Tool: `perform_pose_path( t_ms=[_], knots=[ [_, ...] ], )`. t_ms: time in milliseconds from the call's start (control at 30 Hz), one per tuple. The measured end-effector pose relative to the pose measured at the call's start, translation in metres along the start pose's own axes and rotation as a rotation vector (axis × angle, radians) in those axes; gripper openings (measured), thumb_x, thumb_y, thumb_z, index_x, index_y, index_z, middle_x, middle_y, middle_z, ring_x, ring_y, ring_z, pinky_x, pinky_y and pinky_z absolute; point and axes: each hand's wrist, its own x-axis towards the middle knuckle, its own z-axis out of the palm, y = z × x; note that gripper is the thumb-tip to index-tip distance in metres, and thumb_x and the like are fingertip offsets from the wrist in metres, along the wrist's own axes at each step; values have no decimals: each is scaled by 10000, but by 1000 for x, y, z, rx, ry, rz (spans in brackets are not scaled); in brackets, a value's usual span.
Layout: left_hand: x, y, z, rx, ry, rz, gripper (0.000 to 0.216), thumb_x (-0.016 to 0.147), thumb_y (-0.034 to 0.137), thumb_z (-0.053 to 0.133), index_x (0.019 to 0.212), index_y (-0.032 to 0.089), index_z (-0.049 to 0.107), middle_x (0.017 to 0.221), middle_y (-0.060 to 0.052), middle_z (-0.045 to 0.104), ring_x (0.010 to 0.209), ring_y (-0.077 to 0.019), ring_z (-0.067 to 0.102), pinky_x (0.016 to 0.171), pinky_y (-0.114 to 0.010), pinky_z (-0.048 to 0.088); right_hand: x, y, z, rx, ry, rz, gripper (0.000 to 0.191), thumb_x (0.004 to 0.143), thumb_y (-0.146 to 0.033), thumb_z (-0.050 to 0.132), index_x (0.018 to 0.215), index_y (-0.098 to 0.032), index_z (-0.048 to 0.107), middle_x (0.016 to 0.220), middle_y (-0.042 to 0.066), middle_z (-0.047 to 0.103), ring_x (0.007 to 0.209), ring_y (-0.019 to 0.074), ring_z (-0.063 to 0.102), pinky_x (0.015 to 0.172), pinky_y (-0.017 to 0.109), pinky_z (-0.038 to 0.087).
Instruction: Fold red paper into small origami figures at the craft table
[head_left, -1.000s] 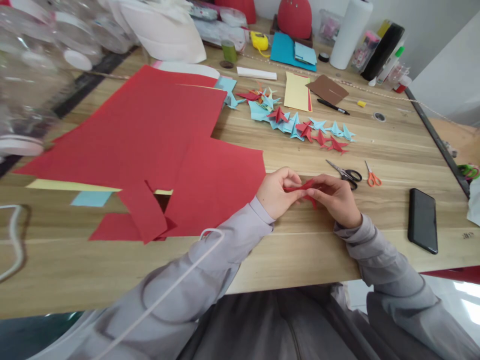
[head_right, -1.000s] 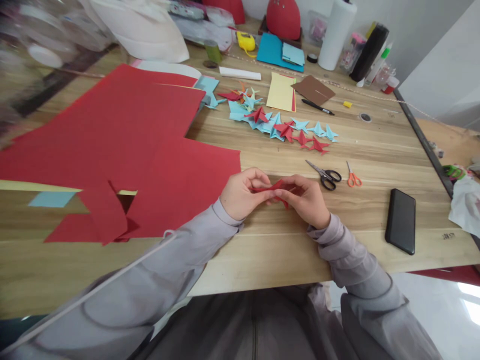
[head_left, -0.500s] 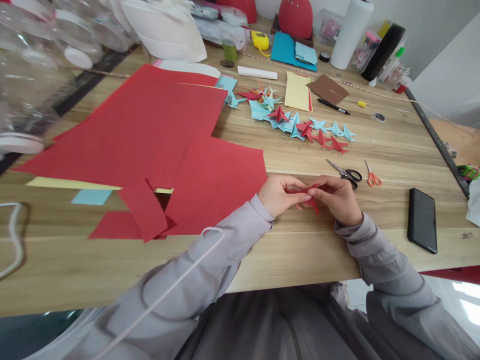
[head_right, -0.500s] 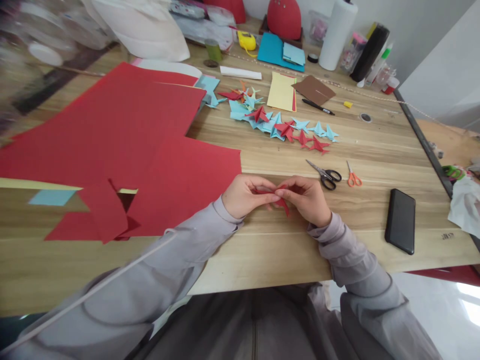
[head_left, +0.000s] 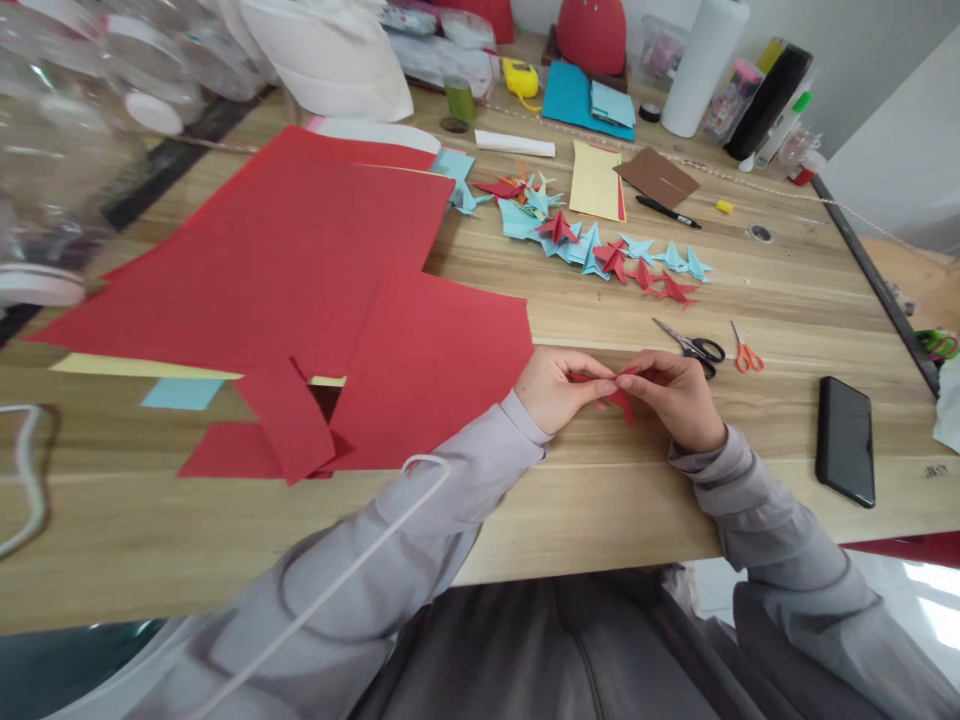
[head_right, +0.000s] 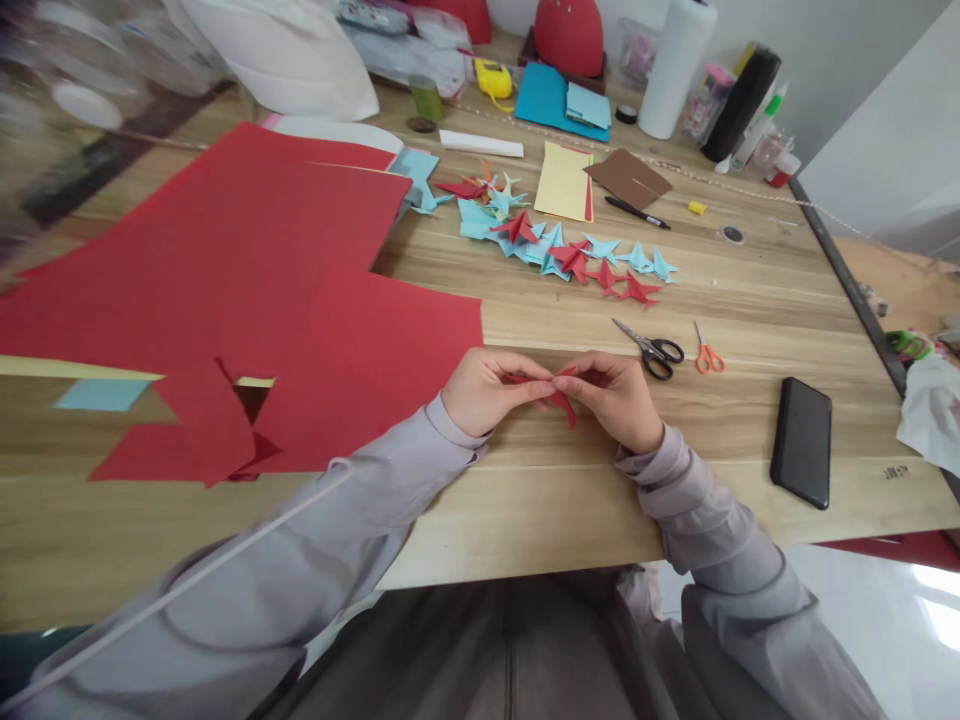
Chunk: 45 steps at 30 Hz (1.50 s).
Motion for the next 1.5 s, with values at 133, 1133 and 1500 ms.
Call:
perform_pose_path(
  t_ms=[133,1133,1500],
  knots=[
    [-1,2,-1,95,-8,22,135,562,232,821,599,155,716,544,-27,682,472,-136,632,498,-246,562,-1,-3,1,-66,0,-43,261,631,-397,805,624,-190,645,603,-6,647,552,111,566,520,253,471],
    [0,0,0,125,135,93,193,510,197,819,651,131,705,478,20,589,422,-62,471,415,-182,351,-4,-1,4,95,-23,-43,270,647,-373,808,713,-189,623,633,-31,597,525,95,532,464,232,453],
    [0,4,-1,-140,-17,4,330,506,325,852,718,117,708,589,-36,697,547,-177,669,589,-317,575,-3,-6,1,28,-4,-88,266,696,-392,766,640,-185,608,587,-20,585,532,94,499,468,228,425]
  ],
)
